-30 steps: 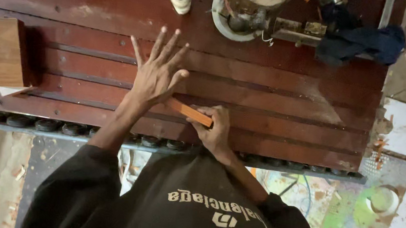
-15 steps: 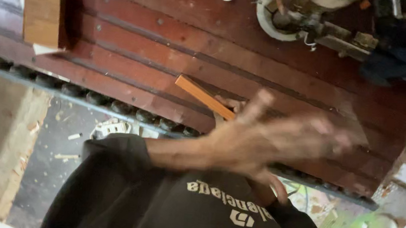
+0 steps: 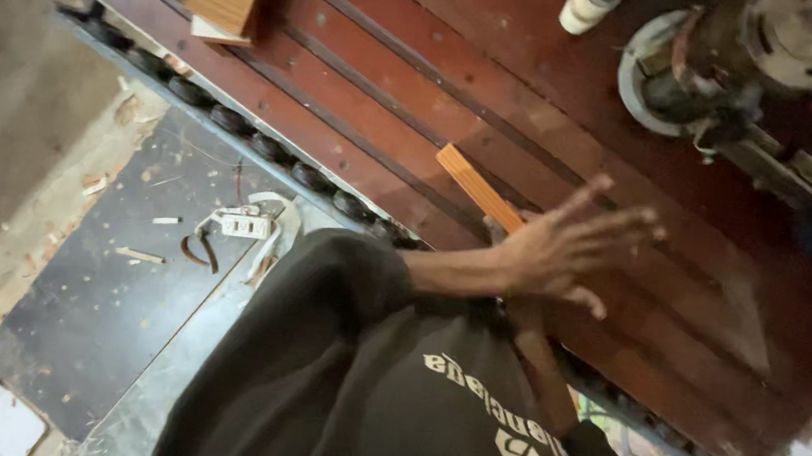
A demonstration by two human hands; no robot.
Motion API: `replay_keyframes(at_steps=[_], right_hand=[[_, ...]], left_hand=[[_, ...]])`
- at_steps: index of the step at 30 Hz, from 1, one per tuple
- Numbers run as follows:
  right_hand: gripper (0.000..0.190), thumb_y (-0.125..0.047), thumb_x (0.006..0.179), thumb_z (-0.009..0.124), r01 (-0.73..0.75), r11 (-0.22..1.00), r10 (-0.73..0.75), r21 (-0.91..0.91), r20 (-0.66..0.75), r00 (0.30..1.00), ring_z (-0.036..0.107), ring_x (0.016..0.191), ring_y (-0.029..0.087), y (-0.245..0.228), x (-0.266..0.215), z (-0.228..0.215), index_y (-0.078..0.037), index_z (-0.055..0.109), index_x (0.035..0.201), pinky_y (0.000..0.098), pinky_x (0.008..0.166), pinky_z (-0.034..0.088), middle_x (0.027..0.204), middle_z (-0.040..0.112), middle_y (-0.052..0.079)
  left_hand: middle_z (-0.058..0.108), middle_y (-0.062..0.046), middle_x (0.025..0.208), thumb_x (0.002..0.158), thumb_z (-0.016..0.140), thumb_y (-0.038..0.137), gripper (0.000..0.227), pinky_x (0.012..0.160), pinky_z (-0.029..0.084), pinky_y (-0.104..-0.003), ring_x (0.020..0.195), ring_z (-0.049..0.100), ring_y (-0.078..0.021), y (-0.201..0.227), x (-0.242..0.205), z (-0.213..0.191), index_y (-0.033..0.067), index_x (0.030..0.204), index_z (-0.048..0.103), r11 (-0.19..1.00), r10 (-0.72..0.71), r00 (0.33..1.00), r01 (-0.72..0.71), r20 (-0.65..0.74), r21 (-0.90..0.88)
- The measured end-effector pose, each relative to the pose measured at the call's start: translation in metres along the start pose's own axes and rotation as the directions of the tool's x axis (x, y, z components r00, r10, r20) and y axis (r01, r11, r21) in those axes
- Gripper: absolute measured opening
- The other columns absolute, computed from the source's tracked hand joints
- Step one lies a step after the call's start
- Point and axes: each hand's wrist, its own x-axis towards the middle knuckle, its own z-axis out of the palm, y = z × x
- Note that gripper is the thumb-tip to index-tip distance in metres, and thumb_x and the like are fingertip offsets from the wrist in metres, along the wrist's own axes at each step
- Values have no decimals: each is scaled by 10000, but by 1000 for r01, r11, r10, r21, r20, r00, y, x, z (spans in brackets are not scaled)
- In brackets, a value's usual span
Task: The person sands small rectangular wooden blocks on a red workbench using a handheld sanding block. They repeatedly rub the surfaces and edges, flip the blocks, and place them back on the bench. The workbench has a drill press and scattered wood shavings.
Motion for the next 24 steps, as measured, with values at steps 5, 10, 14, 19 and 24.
replay_keyframes(at_steps=[5, 10, 14, 19, 24], right_hand=[[345, -177, 871, 874, 33, 997, -25, 67, -120, 992, 616, 944, 253, -12, 19, -13, -49, 630, 1079, 384, 874, 491, 1028, 656, 78], [348, -172, 874, 873, 37, 999, -31, 37, -156, 987, 618, 945, 259, -18, 11, -18, -38, 626, 1078, 384, 875, 495, 1031, 652, 86], [351, -169, 876, 872, 36, 999, -35, 6, -120, 992, 619, 946, 263, -13, 7, -8, -28, 622, 1077, 383, 876, 499, 1033, 648, 92], [354, -164, 879, 872, 71, 996, -68, 44, -69, 995, 621, 948, 269, -19, 31, 10, -17, 618, 1076, 383, 878, 504, 1036, 643, 100], [357, -159, 882, 871, 42, 994, -32, 98, -97, 995, 622, 949, 274, -32, 27, 5, -5, 613, 1075, 382, 879, 509, 1039, 638, 107]], left_hand=[[107, -10, 1705, 987, 148, 795, 841, 1105, -189, -756, 1582, 18, -257, -29, 12, 2, 297, 1642, 322, 957, -181, 962, 124, -205, -263], [187, -62, 1728, 992, 178, 835, 939, 1120, -151, -749, 1594, 105, -299, -59, -8, -68, 215, 1689, 283, 983, -19, 972, -25, -235, -183], [119, -77, 1714, 760, 165, 1041, 1159, 1136, -127, -790, 1579, 47, -350, -34, -17, -130, 327, 1668, 260, 988, -51, 986, 26, -160, -154], [111, 11, 1743, 885, 186, 914, 1011, 1256, -111, -740, 1609, -2, -251, -11, 14, -89, 302, 1677, 332, 970, 120, 947, -175, -297, -166], [213, 42, 1694, 867, 115, 846, 914, 1181, -97, -764, 1583, 49, -236, -65, 7, 15, 301, 1468, 536, 980, -77, 995, 86, 57, -180]])
